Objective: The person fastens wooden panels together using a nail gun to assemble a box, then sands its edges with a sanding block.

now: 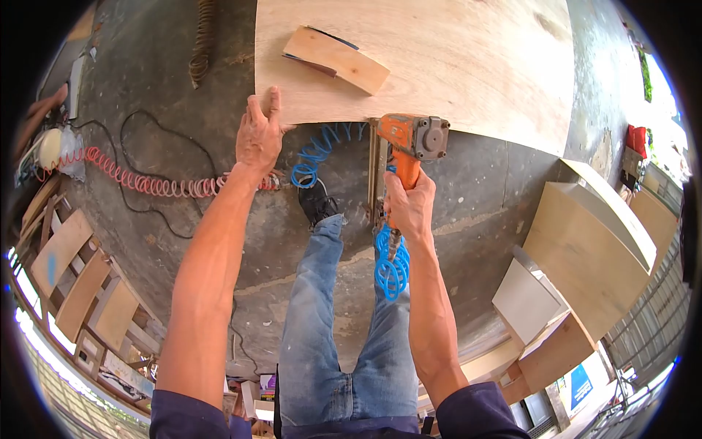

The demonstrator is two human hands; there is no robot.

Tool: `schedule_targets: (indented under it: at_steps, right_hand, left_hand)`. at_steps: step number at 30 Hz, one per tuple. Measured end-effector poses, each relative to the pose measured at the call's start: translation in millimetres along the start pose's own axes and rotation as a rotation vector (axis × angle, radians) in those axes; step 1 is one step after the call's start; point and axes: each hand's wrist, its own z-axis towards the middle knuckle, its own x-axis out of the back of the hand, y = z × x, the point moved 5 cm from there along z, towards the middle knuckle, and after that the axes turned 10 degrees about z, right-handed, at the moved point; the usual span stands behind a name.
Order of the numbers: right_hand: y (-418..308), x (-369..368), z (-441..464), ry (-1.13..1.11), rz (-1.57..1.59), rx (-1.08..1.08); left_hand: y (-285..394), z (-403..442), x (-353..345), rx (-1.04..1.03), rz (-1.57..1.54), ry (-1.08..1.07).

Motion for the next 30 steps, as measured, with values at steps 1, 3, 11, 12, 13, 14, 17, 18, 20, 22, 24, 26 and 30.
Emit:
schedule_targets:
  at_steps: [1,3,11,12,13,14,17,18,20,22,24,26,30]
  right_hand:
    - [-0.7,-0.9,-1.2,0.005,0.045,-0.025]
    - [-0.9,-3.8,-0.3,0.005,0.091,-0.048]
    - [1.5,-5.4,-0.9,-0.003,0.137,-0.031]
    - [1.3,-6.0,-0.9,-0.004,0.136,-0.031]
    - [1.5,-6.1,-1.1,-0.004,0.134,-0.037]
    - [1.4,-6.0,-1.3,-0.003,0.131,-0.043]
    - [-1.1,-5.8,-1.6,0.016,0.1,-0.044]
    - [-1.5,-6.0,-2.2,0.015,0.099,-0.043]
    - [-2.1,-6.7,-3.4,0.003,0.083,-0.039]
    - [5.5,-8.9,-1.5,-0.006,0.065,-0.008]
    - [9.7,-10.2,-1.1,-0.015,0.048,0.018]
    - [10.9,-12.7,-0.1,-0.01,0.023,0.038]
    - [1.7,-16.6,-3.7,-0.017,0.064,-0.037]
  left_hand:
    - [0.3,0.3,0.3,0.001,0.001,0.001]
    - [1.0,0.5,1.7,-0.008,-0.001,0.018]
    - [-0.1,0.4,0.1,0.01,-0.015,-0.019]
    - [-0.3,0.2,0.1,0.015,-0.019,-0.027]
    - [-0.4,-0.2,-0.2,0.016,-0.019,-0.028]
    - [-0.5,-0.2,-0.7,0.017,-0.023,-0.031]
    - [-0.3,0.2,0.0,0.018,-0.027,-0.034]
    - [0.1,0.0,0.0,0.017,-0.027,-0.035]
    - [1.1,-0.8,-0.1,0.021,-0.025,-0.033]
    - [0.9,0.7,1.1,0.026,-0.02,-0.03]
    - [2.8,0.4,2.2,0.017,-0.041,-0.035]
    - [3.5,-0.9,0.8,0.023,-0.035,-0.043]
    - [0.4,-0.5,-0.4,0.023,-0.047,-0.045]
